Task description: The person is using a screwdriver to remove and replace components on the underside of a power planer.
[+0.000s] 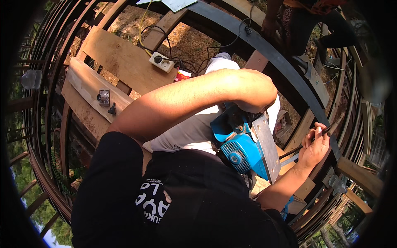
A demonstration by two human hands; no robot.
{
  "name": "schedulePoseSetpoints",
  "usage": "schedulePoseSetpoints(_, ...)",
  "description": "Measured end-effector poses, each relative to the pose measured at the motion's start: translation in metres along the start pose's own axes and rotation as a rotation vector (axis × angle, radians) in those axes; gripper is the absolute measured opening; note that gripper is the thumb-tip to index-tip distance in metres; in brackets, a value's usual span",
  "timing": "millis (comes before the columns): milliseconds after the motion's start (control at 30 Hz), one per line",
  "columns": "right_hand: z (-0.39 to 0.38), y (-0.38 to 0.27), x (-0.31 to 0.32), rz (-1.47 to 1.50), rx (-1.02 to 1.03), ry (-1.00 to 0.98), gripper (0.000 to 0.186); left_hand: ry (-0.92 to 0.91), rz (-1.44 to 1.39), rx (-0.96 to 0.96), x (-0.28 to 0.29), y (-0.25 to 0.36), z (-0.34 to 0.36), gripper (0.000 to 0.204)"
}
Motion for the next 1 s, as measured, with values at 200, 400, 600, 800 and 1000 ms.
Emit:
schedulePoseSetpoints(200, -0.001, 0.008, 0.009, 0.082, -0.049, 0.031, 0.013, -0.099, -0.066, -0.017, 0.004, -0.006, 0.011, 0.023)
schedulePoseSetpoints(400, -0.002, 0.017, 0.002, 0.088, -0.073, -0.002, 0.014, 0.315, -0.462, -0.005, 0.036, -0.037, -0.024, 0.019)
schedulePoseSetpoints(600, -0.008, 0.036, 0.023, -0.057, -0.113, 0.010, 0.014, 1.238, -0.946, 0.490, 0.003, -0.192, -0.191, 0.021)
schedulePoseSetpoints(800, -0.003, 0.050, 0.004, -0.182, -0.187, -0.051, 0.018, 1.333, -0.585, 1.523, -0.210, -0.361, -0.360, 0.022)
schedulePoseSetpoints(1000, -0.012, 0.036, 0.013, -0.279, -0.177, 0.098, 0.017, 1.229, -0.515, 1.579, -0.230, -0.390, -0.306, 0.025)
Point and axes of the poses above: each hand's wrist, its own z-axis towards the middle knuckle, its own x-axis out of the back of the hand, y = z × x, the point moved 5 cm from there along z, towards the middle knuckle
